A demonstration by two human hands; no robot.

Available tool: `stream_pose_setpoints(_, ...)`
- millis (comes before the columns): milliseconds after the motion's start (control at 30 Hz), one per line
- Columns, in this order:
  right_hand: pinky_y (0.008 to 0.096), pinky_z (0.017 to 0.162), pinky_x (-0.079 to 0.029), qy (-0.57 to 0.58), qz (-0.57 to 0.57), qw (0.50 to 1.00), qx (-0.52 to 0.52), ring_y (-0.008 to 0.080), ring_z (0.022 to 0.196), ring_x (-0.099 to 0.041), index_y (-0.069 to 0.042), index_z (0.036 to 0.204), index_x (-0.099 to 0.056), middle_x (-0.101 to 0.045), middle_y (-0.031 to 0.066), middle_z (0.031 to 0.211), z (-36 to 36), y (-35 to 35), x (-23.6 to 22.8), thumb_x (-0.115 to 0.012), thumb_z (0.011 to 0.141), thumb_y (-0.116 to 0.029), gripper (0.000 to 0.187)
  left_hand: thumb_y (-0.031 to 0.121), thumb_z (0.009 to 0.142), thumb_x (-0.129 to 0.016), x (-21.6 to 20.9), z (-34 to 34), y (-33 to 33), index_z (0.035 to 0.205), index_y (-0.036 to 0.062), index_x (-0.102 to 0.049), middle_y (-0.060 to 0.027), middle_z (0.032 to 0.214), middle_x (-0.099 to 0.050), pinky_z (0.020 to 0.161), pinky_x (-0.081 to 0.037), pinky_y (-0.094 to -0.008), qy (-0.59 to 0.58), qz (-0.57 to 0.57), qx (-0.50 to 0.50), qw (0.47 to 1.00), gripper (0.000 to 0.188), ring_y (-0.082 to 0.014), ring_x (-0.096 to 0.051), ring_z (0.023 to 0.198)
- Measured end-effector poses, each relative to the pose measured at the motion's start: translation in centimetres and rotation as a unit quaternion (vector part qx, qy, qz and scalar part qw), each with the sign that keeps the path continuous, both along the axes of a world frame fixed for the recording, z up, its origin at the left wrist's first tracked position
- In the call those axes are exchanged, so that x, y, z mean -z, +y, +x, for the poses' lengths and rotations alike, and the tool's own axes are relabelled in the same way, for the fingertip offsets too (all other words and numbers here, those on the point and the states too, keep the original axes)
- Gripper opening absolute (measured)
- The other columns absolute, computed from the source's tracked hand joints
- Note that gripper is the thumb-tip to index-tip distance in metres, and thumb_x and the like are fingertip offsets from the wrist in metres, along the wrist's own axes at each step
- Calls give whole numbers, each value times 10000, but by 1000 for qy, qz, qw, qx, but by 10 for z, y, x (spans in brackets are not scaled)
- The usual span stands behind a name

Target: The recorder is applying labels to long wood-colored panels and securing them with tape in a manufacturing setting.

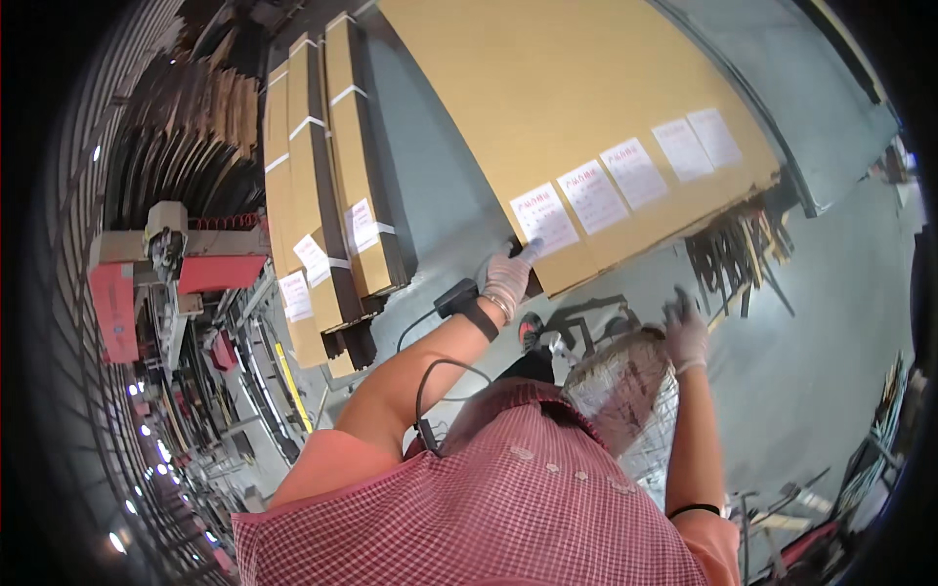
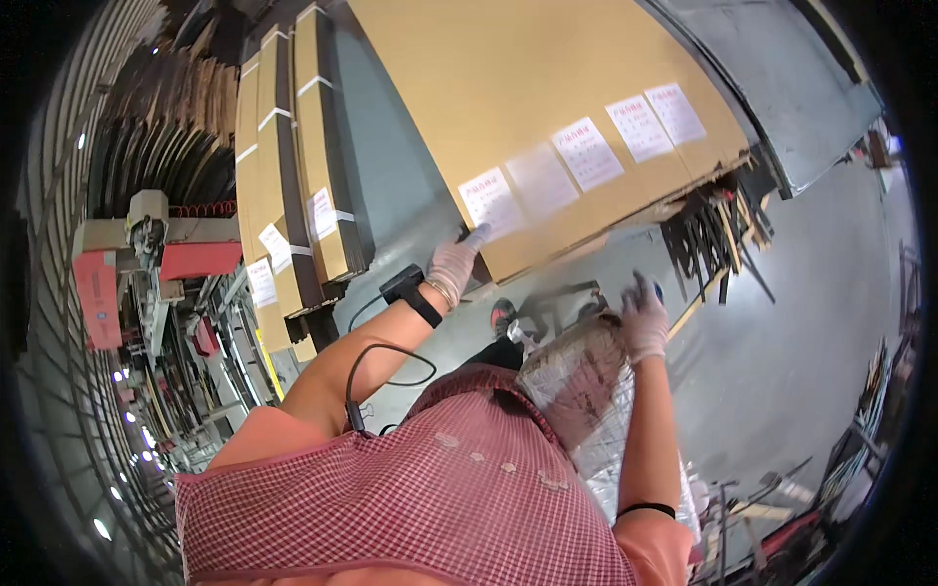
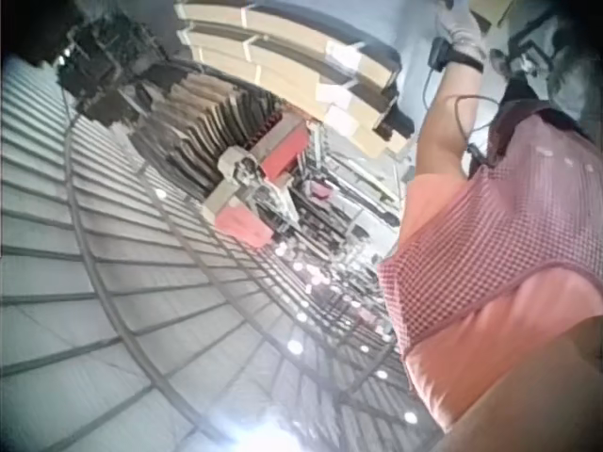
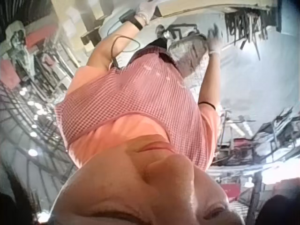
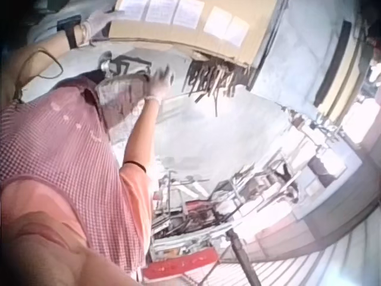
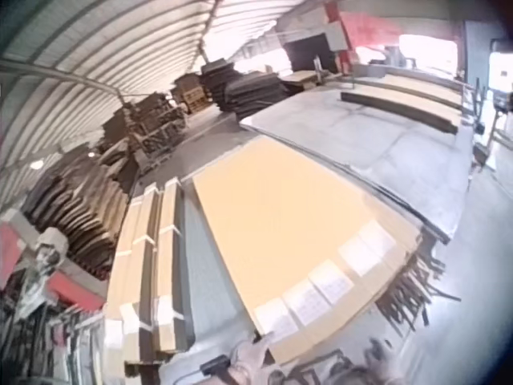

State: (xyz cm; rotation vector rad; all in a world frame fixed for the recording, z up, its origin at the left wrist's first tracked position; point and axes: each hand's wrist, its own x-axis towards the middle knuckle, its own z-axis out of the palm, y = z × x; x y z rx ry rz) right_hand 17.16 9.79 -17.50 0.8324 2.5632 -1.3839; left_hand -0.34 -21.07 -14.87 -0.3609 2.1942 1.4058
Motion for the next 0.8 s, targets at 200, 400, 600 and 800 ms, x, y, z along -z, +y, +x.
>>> stream_pose_setpoints(200,309,775,-503,100,-444,870,190,175,878,-618,2,1281,-539,-635,91,1078,-73,-132,-34,-737,870,-286,540,458,940,-645,-16,-13,2,1226,-52,-620,-118,1085,-715,845,-498,-361,-6,99,-88,991,584,-237,-656,912)
stream_pose_setpoints(400,315,691,-503,188,-404,887,123,184,865,-613,-31,1215,-521,-620,73,1036,-78,-151,-2,-729,848,-286,493,397,938,-669,-31,-7,11,1174,-44,-653,-118,1099,-716,882,-482,-332,39,89,-72,993,500,-222,-626,932)
stream_pose_setpoints(600,329,796,-517,89,-443,866,213,195,985,-605,-30,1312,-477,-597,90,1111,-23,-129,-34,-669,884,-235,512,421,862,-748,-53,52,33,1268,-62,-571,-134,1169,-684,899,-499,-334,-41,105,-169,979,655,-227,-640,970)
stream_pose_setpoints(800,291,822,-509,48,-298,945,129,173,953,-593,4,1485,-350,-605,92,1181,-36,-68,-55,-745,884,-210,751,440,819,-803,-40,82,31,1182,-19,-621,-109,1096,-681,888,-501,-301,-175,263,-235,919,612,-187,-637,984)
